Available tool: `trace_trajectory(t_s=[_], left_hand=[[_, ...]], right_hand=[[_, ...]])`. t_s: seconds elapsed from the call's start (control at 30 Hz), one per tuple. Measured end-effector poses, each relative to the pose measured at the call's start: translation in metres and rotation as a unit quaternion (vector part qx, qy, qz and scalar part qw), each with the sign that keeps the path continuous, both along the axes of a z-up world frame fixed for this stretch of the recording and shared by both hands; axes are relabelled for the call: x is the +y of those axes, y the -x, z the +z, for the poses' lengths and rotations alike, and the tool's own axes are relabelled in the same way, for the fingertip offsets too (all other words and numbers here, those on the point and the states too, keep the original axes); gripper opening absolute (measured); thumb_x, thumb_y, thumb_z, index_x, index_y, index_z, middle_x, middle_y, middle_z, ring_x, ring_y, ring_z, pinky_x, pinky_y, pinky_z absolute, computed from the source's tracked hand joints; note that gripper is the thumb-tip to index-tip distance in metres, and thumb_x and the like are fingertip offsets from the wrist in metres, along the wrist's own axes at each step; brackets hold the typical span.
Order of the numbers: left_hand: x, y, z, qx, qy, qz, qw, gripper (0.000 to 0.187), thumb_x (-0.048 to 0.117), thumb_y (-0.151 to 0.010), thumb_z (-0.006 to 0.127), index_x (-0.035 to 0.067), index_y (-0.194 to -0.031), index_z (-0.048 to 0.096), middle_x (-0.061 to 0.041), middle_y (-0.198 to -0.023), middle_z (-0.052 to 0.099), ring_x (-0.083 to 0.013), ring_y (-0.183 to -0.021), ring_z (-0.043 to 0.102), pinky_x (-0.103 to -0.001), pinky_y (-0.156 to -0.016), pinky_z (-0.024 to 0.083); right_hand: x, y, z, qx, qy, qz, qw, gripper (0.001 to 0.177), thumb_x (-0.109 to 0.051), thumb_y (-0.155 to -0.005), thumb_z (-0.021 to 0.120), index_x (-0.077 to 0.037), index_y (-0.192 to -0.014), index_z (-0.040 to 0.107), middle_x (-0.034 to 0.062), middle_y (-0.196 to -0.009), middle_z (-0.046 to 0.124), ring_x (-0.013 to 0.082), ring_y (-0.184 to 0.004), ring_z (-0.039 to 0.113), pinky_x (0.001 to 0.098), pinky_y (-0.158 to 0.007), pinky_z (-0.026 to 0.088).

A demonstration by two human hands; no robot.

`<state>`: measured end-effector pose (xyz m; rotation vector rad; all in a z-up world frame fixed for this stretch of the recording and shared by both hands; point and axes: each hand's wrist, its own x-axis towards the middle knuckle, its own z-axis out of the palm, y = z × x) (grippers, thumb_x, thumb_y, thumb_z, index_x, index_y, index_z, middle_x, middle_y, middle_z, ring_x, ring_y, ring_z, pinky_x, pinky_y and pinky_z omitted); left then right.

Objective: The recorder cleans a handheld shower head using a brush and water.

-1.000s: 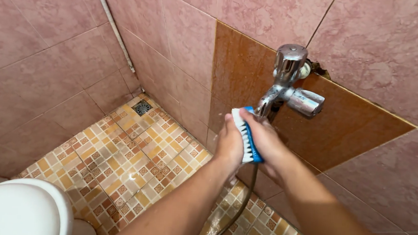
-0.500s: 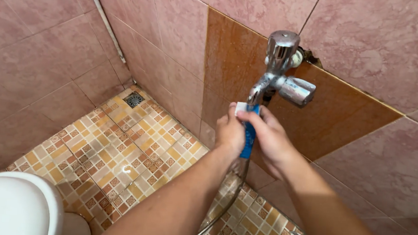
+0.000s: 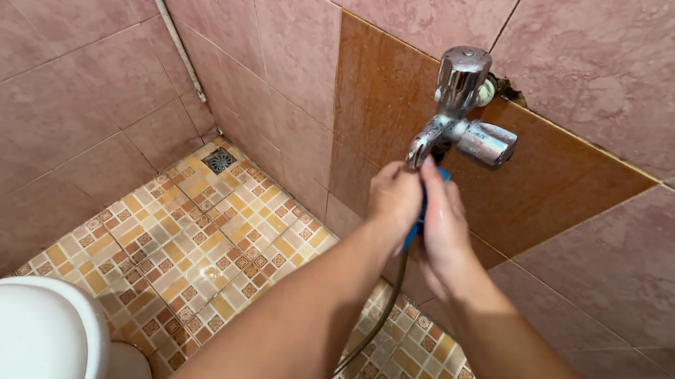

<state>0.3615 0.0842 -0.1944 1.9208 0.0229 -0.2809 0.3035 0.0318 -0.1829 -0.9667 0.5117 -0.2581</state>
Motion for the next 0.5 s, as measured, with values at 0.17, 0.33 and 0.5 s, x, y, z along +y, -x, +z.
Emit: trace_trajectory(t_s=[0.17, 0.33, 0.5], left_hand=[[-0.028, -0.043, -0.071, 0.239, 0.317, -0.005, 0.918, 0.035, 0.034, -0.091, 0.053, 0.006, -0.101, 0.071, -0.016, -0.096, 0.073, -0.0326, -0.094, 0.067, -0.050, -0.086, 0.056], [-0.010, -0.020, -0.058, 0.179, 0.345, -0.022, 0.921, 0.054, 0.046, -0.104, 0.040, -0.001, -0.106, 0.066, -0.018, -0.100, 0.068, -0.0268, -0.093, 0.061, -0.044, -0.085, 0.052], [0.024, 0.000, -0.049, 0.059, 0.304, -0.064, 0.949, 0.071, 0.062, -0.099, 0.028, 0.009, -0.127, 0.064, -0.012, -0.114, 0.071, -0.0242, -0.110, 0.066, -0.039, -0.097, 0.051]], right_hand=[[-0.012, -0.004, -0.031, -0.045, 0.159, -0.015, 0.986, 0.027, -0.033, -0.096, 0.067, -0.009, -0.108, 0.065, 0.0018, -0.099, 0.070, 0.0133, -0.089, 0.064, 0.0314, -0.080, 0.054], [-0.015, -0.019, -0.054, -0.019, 0.282, -0.046, 0.958, 0.035, -0.038, -0.093, 0.070, -0.006, -0.107, 0.068, 0.0042, -0.096, 0.073, 0.0130, -0.085, 0.066, 0.0308, -0.077, 0.055], [-0.007, -0.022, -0.035, 0.056, 0.083, 0.035, 0.994, 0.043, -0.047, -0.092, 0.057, -0.010, -0.107, 0.073, 0.0021, -0.094, 0.073, 0.0143, -0.082, 0.067, 0.0307, -0.078, 0.054]])
